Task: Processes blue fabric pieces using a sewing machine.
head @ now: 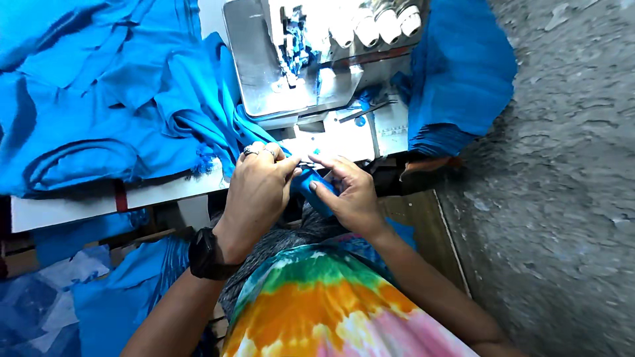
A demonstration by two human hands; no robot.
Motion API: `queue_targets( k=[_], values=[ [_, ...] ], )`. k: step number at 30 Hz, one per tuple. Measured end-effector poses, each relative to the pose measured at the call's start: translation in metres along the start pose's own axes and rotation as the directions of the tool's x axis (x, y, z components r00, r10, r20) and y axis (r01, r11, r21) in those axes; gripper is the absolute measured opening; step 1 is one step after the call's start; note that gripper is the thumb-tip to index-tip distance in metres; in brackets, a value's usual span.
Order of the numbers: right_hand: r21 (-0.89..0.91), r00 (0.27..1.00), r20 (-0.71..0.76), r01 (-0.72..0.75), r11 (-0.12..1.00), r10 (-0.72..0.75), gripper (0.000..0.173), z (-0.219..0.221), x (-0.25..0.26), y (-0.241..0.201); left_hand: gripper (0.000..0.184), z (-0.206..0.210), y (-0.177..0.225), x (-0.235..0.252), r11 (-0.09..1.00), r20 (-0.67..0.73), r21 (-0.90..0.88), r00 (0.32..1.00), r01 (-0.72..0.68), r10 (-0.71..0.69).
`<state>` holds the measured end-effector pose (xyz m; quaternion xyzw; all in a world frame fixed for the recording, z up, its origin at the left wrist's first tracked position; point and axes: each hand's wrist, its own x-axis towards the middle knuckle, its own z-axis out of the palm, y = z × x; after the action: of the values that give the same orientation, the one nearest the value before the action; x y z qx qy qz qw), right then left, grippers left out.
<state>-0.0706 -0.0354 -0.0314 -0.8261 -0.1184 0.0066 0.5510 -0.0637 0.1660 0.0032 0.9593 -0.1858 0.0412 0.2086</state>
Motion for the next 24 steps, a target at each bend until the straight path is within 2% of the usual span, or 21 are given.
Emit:
queue_targets(
  k=[6,11,20,24],
  values=[
    [-0.006,1.000,-0.002,0.026,1.000,-0.026,0.043,-0.001,0.003,0.002,0.029,-0.002,0.002,0.002,1.000,0.026,0.000,0.999,-0.021,0.021],
    [0.003,1.000,0.001,0.002,1.000,-0.002,0.048,-0.005,0.004,0.005,0.029,-0.013,-0.002,0.000,0.999,-0.058,-0.001,0.997,0.053,-0.053],
    [0.010,1.000,0.007,0.000,1.000,0.000,0.051,-0.005,0.003,0.002,0.029,-0.004,0.010,0.000,0.995,0.014,0.097,1.000,0.000,-0.002],
    [0.070,0.999,-0.011,-0.047,0.996,0.048,0.052,-0.005,0.003,0.002,0.031,-0.015,0.005,-0.001,0.999,-0.035,-0.005,0.998,0.054,-0.054]
  ],
)
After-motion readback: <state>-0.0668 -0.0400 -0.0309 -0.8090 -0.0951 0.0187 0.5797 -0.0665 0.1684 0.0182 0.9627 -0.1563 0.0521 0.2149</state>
